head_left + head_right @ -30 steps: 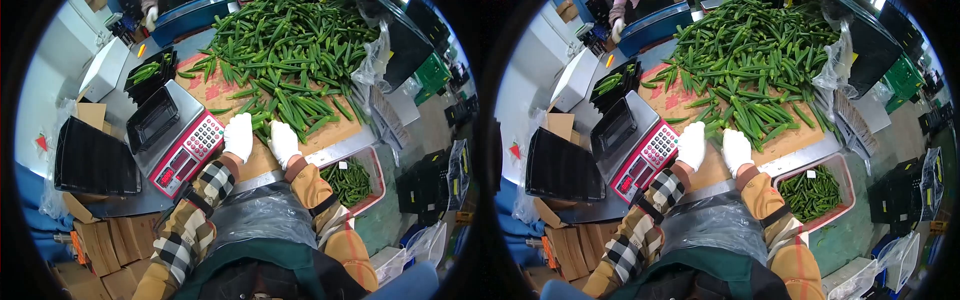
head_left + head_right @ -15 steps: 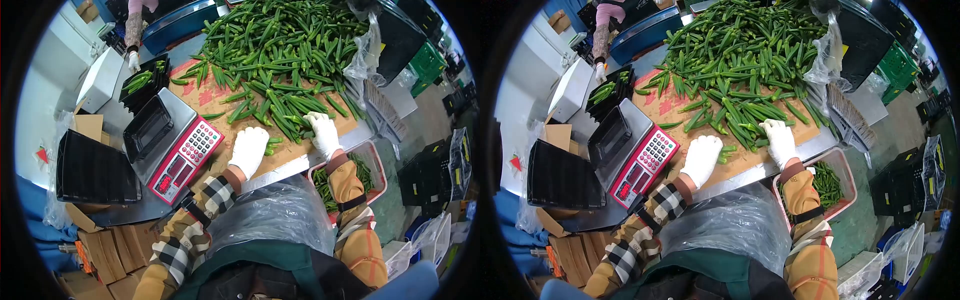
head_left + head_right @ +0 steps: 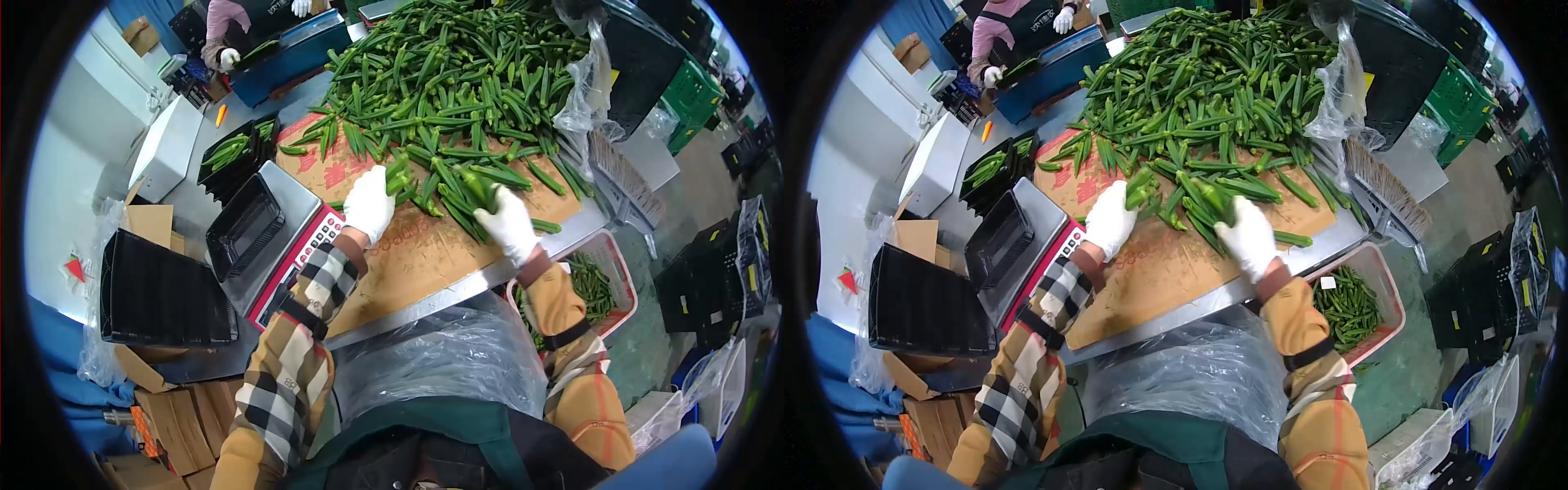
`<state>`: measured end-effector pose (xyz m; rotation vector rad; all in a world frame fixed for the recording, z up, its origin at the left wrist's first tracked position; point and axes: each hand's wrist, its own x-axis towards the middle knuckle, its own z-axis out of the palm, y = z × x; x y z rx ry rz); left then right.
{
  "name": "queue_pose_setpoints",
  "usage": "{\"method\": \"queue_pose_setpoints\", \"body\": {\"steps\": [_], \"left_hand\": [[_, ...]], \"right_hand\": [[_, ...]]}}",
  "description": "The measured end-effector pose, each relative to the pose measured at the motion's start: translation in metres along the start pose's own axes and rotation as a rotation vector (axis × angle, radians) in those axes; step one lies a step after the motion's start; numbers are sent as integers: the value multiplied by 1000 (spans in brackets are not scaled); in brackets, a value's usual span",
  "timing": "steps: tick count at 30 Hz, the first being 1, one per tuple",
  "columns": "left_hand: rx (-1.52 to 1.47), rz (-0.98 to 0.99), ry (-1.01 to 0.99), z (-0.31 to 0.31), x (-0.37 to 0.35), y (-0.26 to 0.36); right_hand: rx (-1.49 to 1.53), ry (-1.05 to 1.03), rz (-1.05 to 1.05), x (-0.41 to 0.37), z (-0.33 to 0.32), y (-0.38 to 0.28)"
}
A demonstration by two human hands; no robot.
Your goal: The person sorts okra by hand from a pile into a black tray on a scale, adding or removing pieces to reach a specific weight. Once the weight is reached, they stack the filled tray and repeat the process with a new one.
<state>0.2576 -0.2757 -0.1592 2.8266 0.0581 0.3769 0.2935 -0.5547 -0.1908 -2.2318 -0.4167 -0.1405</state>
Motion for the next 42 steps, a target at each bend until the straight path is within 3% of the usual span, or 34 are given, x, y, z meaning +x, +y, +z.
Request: {"method": "queue_pose_setpoints", "body": {"steps": [2,4,6,10,12,13,14,17,18,20,22,24,26,30,31,34,35,36,37,38,40,41,42], "left_hand": [[96,37,-19,27,1,-10],[280,107,36,38,-1,-11],[261,1,-29,40,5,-16],[99,-79,-36,29,7,-16],[-103,-234,-61,19,5,-7],[-162,-271,-43,11,2,2],[-221,-313,-29,5,-2,11],[-982,-285,-14,24,-21,15],[-1118,-325,-115,19,-29,21],[-1381,-405,-322,3,-50,33],[-1604,-473,-400,2,-73,36],[-1816,-533,-478,-1,-88,40],[-2015,-587,-502,4,-98,47],[-2222,-549,-544,-17,-105,66],[-2276,-533,-559,-22,-107,67],[-2392,-435,-616,-28,-109,63],[-2392,-426,-612,-32,-111,64],[-2391,-418,-614,-36,-113,66],[-2387,-485,-589,-42,-115,71],[-2334,-514,-589,-41,-116,72],[-2230,-572,-591,-37,-119,73],[-2198,-551,-672,-35,-118,77],[-2082,-522,-568,-13,-127,69]], "right_hand": [[-137,-53,10,3,25,-14],[-405,-28,-130,6,42,-15],[-459,-70,-48,10,44,-17],[-78,-91,51,0,9,-10],[250,-65,43,-15,-16,-1],[602,-40,-14,-20,-22,3],[848,-82,78,-30,-34,7],[846,-52,252,-51,-62,9],[846,-1,239,-56,-67,11],[680,135,90,-56,-74,30],[112,199,175,-54,-84,60],[-257,208,192,-54,-83,66],[-463,220,-75,-47,-70,80],[-491,7,90,-29,-67,87],[-529,89,4,-31,-64,88],[387,3,308,-40,-60,78],[438,-2,464,-45,-71,25],[591,-115,573,-52,-71,12],[592,-98,585,-64,-66,-21],[793,-122,605,-75,-57,-42],[1086,-319,703,-86,-40,-79],[991,-358,663,-94,-6,-58],[965,-415,678,-100,16,-57]]}}
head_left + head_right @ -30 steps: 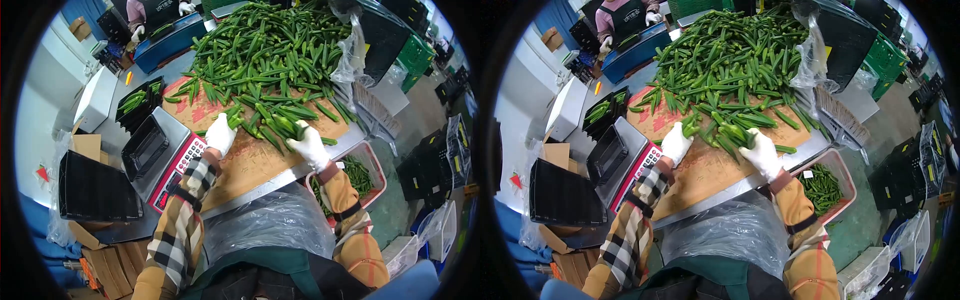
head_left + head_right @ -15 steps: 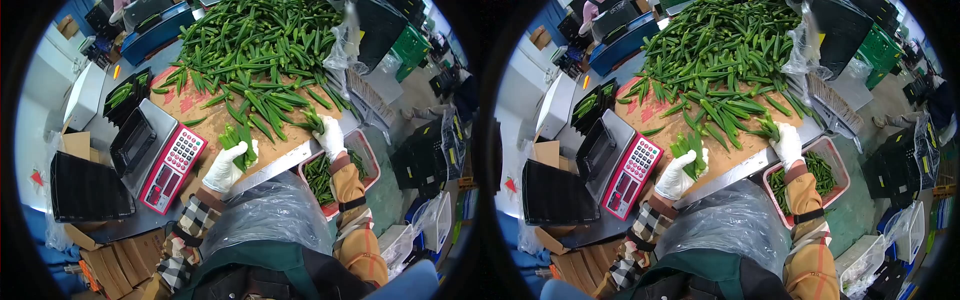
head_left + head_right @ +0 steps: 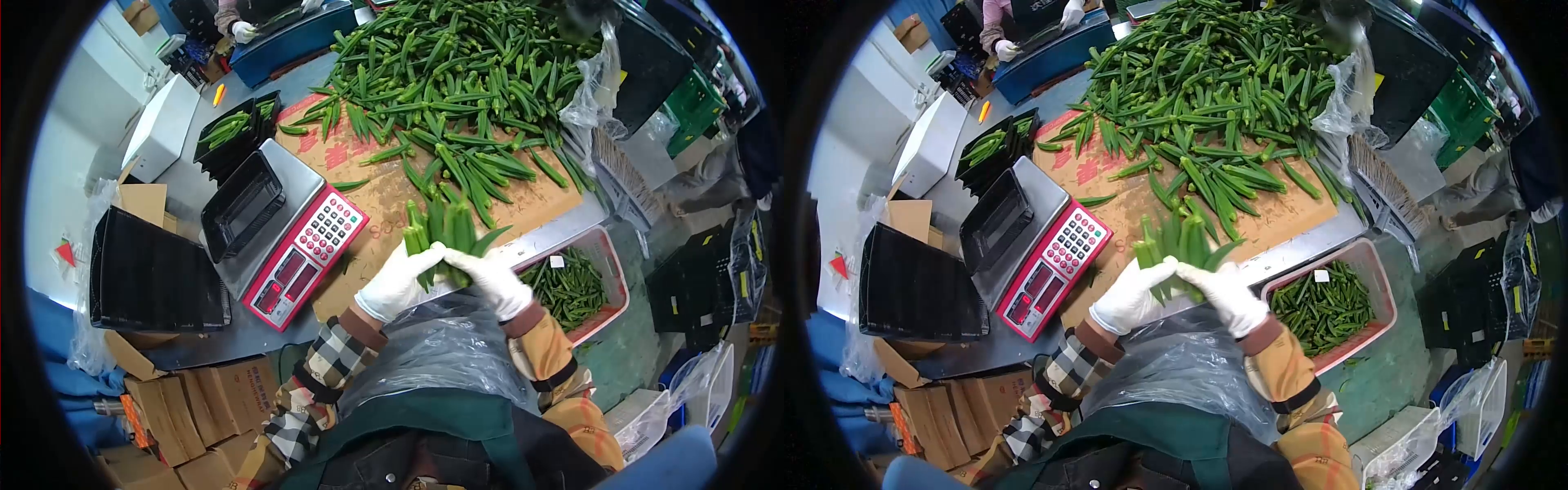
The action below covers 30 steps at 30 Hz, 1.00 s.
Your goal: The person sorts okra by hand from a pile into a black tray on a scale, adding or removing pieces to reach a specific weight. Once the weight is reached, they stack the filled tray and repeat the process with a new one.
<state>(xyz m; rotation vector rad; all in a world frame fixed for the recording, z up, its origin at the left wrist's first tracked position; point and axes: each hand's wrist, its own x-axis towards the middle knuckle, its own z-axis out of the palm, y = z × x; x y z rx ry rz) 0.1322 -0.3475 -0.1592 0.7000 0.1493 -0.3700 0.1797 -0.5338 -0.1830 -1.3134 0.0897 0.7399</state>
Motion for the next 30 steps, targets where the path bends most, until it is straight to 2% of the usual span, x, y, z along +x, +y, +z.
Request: {"method": "queue_pose_setpoints", "body": {"steps": [2,4,5,6,7,8,9,10,12,14,15,16,19,22,24,26,27,30], "left_hand": [[-36,27,14,4,-12,5],[129,126,111,16,-25,13],[263,122,80,17,-29,20],[328,180,137,16,-33,18],[144,166,157,29,-37,18],[430,197,7,32,-14,22],[245,161,169,-1,-31,5],[266,182,150,-2,-33,4],[221,262,169,-8,-32,-8],[174,209,163,-30,-26,-20],[182,144,178,-34,-26,-19],[180,154,191,-34,-26,-22],[159,282,235,-25,-30,-29],[158,213,222,-29,-34,-24],[113,216,214,-28,-36,-24],[117,228,191,-30,-37,-24],[80,258,253,-29,-34,-28],[106,258,268,-33,-36,-29]], "right_hand": [[81,1,-130,-15,36,-16],[44,-18,-22,-20,48,-20],[-123,-22,-326,-11,48,4],[-149,51,-39,-23,59,-20],[-197,82,-89,-27,66,-20],[100,42,-66,-22,42,-25],[-8,61,-58,-16,68,2],[79,51,-101,-18,72,3],[100,66,-22,21,61,53],[138,70,-49,36,54,83],[190,82,5,31,53,81],[119,144,21,25,52,78],[91,183,5,20,55,76],[140,170,0,5,62,59],[75,189,90,9,59,59],[186,144,-46,11,61,67],[154,152,-43,11,62,66],[98,162,-52,5,61,61]]}}
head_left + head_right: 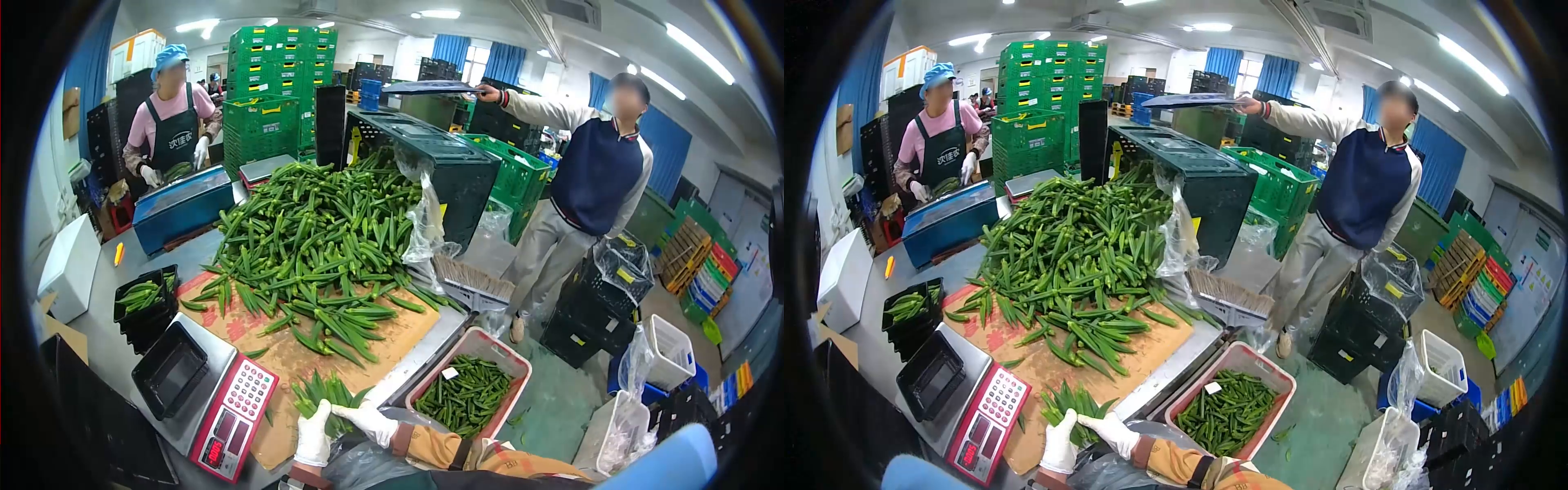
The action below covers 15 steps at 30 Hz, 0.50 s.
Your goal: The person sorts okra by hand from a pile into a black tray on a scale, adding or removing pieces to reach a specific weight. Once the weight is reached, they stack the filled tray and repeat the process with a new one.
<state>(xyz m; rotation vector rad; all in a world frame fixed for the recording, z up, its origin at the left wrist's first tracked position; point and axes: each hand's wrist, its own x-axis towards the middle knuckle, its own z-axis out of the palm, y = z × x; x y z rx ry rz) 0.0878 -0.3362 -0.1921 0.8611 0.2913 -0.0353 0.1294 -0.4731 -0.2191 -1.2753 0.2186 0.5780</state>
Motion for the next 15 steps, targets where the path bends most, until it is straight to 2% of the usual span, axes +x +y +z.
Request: {"method": "queue_pose_setpoints", "body": {"steps": [6,15], "left_hand": [[41,57,16,-6,4,-7],[-7,5,58,-6,4,-7]], "right_hand": [[-18,39,-10,13,-7,16],[-101,116,-24,10,-4,13]]}}
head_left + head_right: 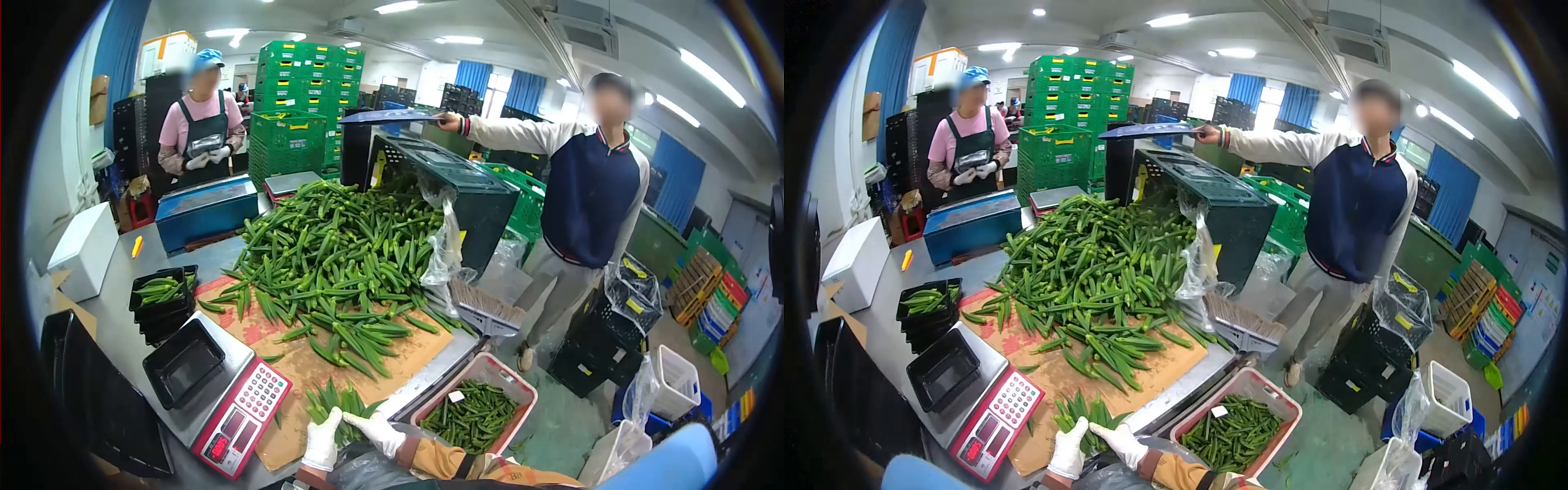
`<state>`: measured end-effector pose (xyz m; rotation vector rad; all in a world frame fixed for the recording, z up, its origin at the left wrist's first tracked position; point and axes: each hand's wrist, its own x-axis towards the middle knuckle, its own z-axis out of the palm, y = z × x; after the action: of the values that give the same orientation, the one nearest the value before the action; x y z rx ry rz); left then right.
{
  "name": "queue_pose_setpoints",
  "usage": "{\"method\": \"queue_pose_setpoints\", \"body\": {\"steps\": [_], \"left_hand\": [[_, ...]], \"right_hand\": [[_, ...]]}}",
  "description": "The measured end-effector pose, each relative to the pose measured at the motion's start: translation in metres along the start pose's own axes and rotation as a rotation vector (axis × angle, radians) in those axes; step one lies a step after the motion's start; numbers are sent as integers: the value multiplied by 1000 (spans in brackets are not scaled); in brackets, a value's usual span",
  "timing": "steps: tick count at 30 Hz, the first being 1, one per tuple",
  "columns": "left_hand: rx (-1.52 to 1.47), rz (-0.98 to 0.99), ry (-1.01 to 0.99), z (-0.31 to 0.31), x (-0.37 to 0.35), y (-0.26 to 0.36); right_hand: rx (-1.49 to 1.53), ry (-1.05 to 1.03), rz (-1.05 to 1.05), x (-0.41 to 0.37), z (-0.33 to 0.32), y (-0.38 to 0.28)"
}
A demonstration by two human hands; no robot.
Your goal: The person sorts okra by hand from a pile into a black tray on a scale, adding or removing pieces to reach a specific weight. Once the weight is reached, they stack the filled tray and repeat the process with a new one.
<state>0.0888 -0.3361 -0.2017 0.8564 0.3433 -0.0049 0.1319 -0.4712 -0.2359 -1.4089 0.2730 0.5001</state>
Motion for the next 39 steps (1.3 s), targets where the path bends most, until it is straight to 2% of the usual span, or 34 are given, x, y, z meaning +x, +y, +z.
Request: {"method": "queue_pose_setpoints", "body": {"steps": [3,4,5,7,8,9,12,15,16,19,23,26,32,35,36,39], "left_hand": [[-41,41,-5,2,-3,0],[-52,62,-13,5,-4,1],[-43,56,1,3,-1,-1],[-25,35,1,-11,10,-15],[32,-2,13,-20,16,-20],[38,46,-6,-12,9,-13],[138,-35,4,-1,-3,4],[195,-20,2,-6,-3,1],[194,-17,-1,-9,0,-1],[145,-12,12,3,-8,6],[69,-40,-1,3,-8,5],[40,-44,42,17,-14,16],[61,-8,48,19,-14,17],[268,-23,-48,5,-6,11],[111,-15,33,5,-6,4],[109,-28,77,13,-9,10]], "right_hand": [[-5,-2,15,2,-1,2],[60,-57,49,38,-11,40],[31,-48,45,37,-7,38],[-22,-4,25,26,-8,27],[-84,2,-55,30,-12,32],[-58,3,-81,30,-10,34],[-55,31,53,27,-6,20],[-24,15,-57,23,-10,22],[-65,71,-116,24,-5,27],[-112,33,-64,-6,-2,-4],[21,-44,-15,8,-5,13],[27,-59,8,-13,2,-12],[61,-143,-142,-3,-2,0],[24,-149,-161,-2,-1,5],[16,-167,-167,0,-3,11],[51,-214,-184,3,-4,16]]}}
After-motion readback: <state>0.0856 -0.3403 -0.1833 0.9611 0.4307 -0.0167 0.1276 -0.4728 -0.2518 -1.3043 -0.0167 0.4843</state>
